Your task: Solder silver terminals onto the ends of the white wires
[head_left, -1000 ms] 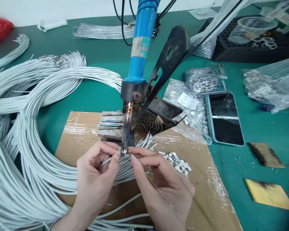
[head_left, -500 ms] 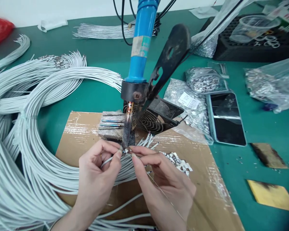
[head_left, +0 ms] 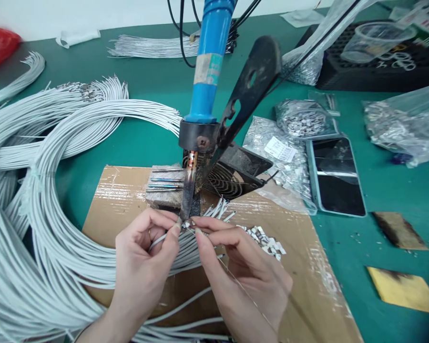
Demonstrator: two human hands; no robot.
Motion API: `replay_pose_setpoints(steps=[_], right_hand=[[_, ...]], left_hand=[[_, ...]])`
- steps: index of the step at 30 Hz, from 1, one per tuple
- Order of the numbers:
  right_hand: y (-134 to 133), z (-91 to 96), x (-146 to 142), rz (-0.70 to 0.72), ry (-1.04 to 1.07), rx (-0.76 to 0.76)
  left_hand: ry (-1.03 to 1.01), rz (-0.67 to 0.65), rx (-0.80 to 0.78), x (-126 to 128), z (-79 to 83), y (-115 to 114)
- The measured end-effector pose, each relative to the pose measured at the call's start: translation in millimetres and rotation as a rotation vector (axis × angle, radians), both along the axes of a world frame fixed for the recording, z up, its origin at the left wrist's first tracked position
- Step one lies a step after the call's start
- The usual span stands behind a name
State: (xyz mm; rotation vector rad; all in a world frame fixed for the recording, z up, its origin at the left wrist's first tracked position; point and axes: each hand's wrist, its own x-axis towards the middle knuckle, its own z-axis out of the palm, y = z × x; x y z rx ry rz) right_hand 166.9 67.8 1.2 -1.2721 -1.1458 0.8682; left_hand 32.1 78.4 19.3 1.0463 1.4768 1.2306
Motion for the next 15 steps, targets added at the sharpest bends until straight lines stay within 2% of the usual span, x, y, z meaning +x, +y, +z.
replay_pose_setpoints(steps=[6, 15], right_hand=[[-0.7, -0.7, 0.9, 0.022, -0.033, 0.003], [-1.0, -1.6, 1.2, 0.01, -0.023, -0.026]], left_hand=[[-0.037, 0.085, -0.01, 5.1, 2.8, 3.4], [-0.05, 0.056, -0.018, 3.4, 0.5, 3.4]])
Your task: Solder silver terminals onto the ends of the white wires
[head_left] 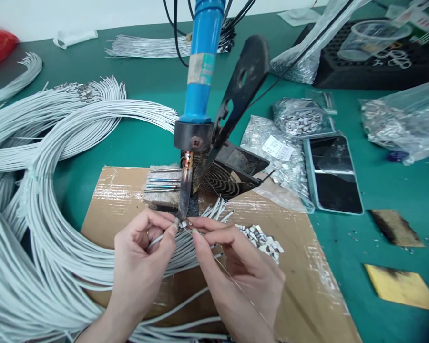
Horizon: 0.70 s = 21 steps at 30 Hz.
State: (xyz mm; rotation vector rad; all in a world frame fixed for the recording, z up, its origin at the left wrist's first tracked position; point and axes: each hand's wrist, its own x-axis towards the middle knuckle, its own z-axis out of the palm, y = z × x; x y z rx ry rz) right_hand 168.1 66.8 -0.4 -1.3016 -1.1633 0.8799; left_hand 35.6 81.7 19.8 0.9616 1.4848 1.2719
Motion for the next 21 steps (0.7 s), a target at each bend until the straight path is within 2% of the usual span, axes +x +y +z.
replay_pose_setpoints(steps=[7, 12, 15, 17, 21], right_hand=[[-1.6, -0.7, 1.7, 0.016, 0.006, -0.018], [-1.3, -2.4, 9.3, -0.086, -0.161, -0.047], [-3.8, -3.5, 13.0, 0.044, -0.25, -0.039], [-7.0, -4.3, 13.9, 0.115, -0.203, -0.06], [-12.1, -3.4, 13.3, 0.171, -0.053, -0.165]], left_hand=[[-0.038, -0.063, -0.028, -4.6, -3.7, -4.4], [-0.091, 0.053, -0.089, 7.5, -0.2, -10.7], [-0.092, 0.024, -0.149, 11.9, 0.7, -20.0], [-0.104, -0.024, -0.194, 11.0, 0.1, -27.9], [-0.209, -0.146, -0.316, 3.5, -0.5, -42.4]])
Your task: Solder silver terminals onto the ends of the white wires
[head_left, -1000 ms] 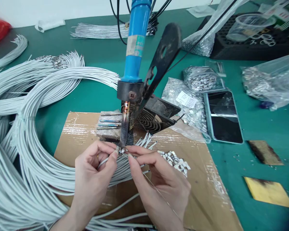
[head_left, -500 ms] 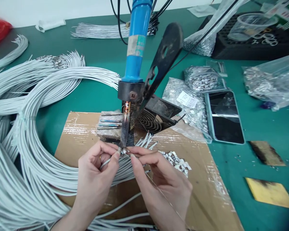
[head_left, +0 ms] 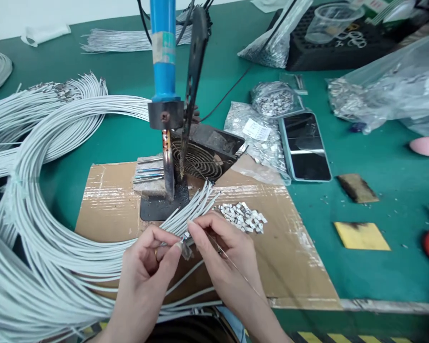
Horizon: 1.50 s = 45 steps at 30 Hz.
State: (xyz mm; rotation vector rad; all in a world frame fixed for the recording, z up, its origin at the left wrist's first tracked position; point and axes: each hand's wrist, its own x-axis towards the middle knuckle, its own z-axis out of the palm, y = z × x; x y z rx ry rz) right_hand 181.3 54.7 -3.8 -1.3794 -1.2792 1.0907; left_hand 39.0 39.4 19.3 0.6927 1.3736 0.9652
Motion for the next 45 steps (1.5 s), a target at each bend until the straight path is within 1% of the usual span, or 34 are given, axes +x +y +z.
replay_pose_setpoints(steps=[3, 7, 12, 22, 32, 36, 41, 45], right_hand=[[-1.8, 3.3, -0.1, 0.035, 0.12, -0.105], [-5.2, 7.2, 0.1, 0.06, 0.233, -0.203], [-8.2, 10.0, -0.2, 0.089, 0.31, -0.241], [-9.8, 11.8, 0.4, 0.094, 0.337, -0.237], [-10.5, 9.4, 0.4, 0.079, 0.34, -0.237], [-13.5, 8.3, 0.8, 0.046, 0.299, -0.178], [-19.6, 6.6, 1.2, 0.011, 0.243, -0.076], [-22.0, 6.3, 1.5, 0.015, 0.241, -0.057]], left_hand=[[-0.057, -0.038, -0.066, -3.9, 4.0, -5.8], [-0.059, -0.028, -0.104, -2.7, 12.8, -9.1], [-0.05, -0.011, -0.121, -0.5, 18.3, -13.3], [-0.032, -0.029, -0.11, -1.6, 18.6, -15.0], [-0.027, -0.005, -0.12, 1.7, 19.4, -15.5], [-0.016, -0.021, -0.122, 1.0, 16.3, -17.7], [0.012, -0.044, -0.071, -0.8, 10.6, -20.1], [0.01, -0.06, -0.043, -2.1, 7.5, -21.9]])
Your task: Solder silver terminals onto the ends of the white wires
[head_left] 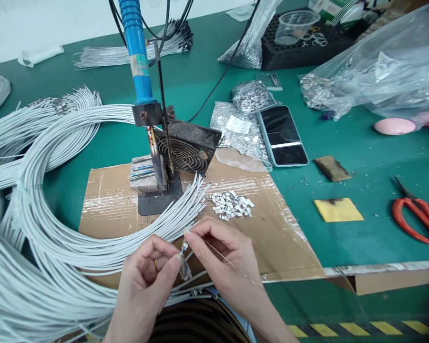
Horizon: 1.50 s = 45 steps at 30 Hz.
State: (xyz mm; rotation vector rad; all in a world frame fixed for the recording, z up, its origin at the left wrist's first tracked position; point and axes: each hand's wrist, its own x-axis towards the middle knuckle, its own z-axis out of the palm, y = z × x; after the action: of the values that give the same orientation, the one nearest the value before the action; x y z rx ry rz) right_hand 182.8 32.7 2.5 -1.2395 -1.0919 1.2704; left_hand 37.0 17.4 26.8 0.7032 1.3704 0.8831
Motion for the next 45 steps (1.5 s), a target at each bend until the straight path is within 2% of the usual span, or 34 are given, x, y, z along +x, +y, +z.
replay_pose_setpoints(steps=[14, 18, 20, 22, 24, 25, 27, 30, 33, 36, 39, 45], right_hand=[[-0.5, -1.7, -1.1, 0.008, 0.003, 0.001], [-1.4, -5.5, 1.6, -0.035, 0.011, 0.012], [-1.8, -7.8, 11.2, -0.083, 0.066, 0.011], [-1.9, -9.5, 26.8, -0.154, 0.181, 0.007], [-1.9, -10.8, 44.8, -0.248, 0.281, -0.021], [-2.0, -11.4, 53.3, -0.291, 0.295, -0.039], [-2.3, -13.0, 66.6, -0.377, 0.277, -0.072], [-2.6, -17.2, 75.3, -0.463, 0.244, -0.083], [-2.2, -22.9, 74.2, -0.447, 0.245, -0.086], [-1.9, -27.4, 71.1, -0.397, 0.235, -0.092], [-3.6, -29.9, 70.0, -0.366, 0.146, -0.087], [-6.9, -34.7, 66.9, -0.267, -0.475, 0.04]], left_hand=[[-0.022, 0.025, -0.008, 0.5, 1.2, -2.0], [0.068, -0.026, -0.004, -0.9, -1.7, -3.5], [0.217, -0.102, 0.121, -3.6, -6.8, -6.2], [0.38, -0.212, 0.316, -8.2, -14.7, -11.2], [0.475, -0.304, 0.45, -14.5, -24.6, -18.2], [0.498, -0.315, 0.457, -18.1, -29.8, -22.1], [0.552, -0.252, 0.493, -25.7, -39.5, -29.6], [0.781, -0.152, 0.607, -36.7, -50.2, -36.3], [1.045, -0.199, 0.771, -46.7, -55.8, -36.6], [1.234, -0.266, 0.867, -55.9, -57.7, -34.6], [1.322, -0.288, 0.902, -64.6, -58.2, -33.0], [1.214, -0.321, 0.954, -75.8, -54.6, -29.7]])
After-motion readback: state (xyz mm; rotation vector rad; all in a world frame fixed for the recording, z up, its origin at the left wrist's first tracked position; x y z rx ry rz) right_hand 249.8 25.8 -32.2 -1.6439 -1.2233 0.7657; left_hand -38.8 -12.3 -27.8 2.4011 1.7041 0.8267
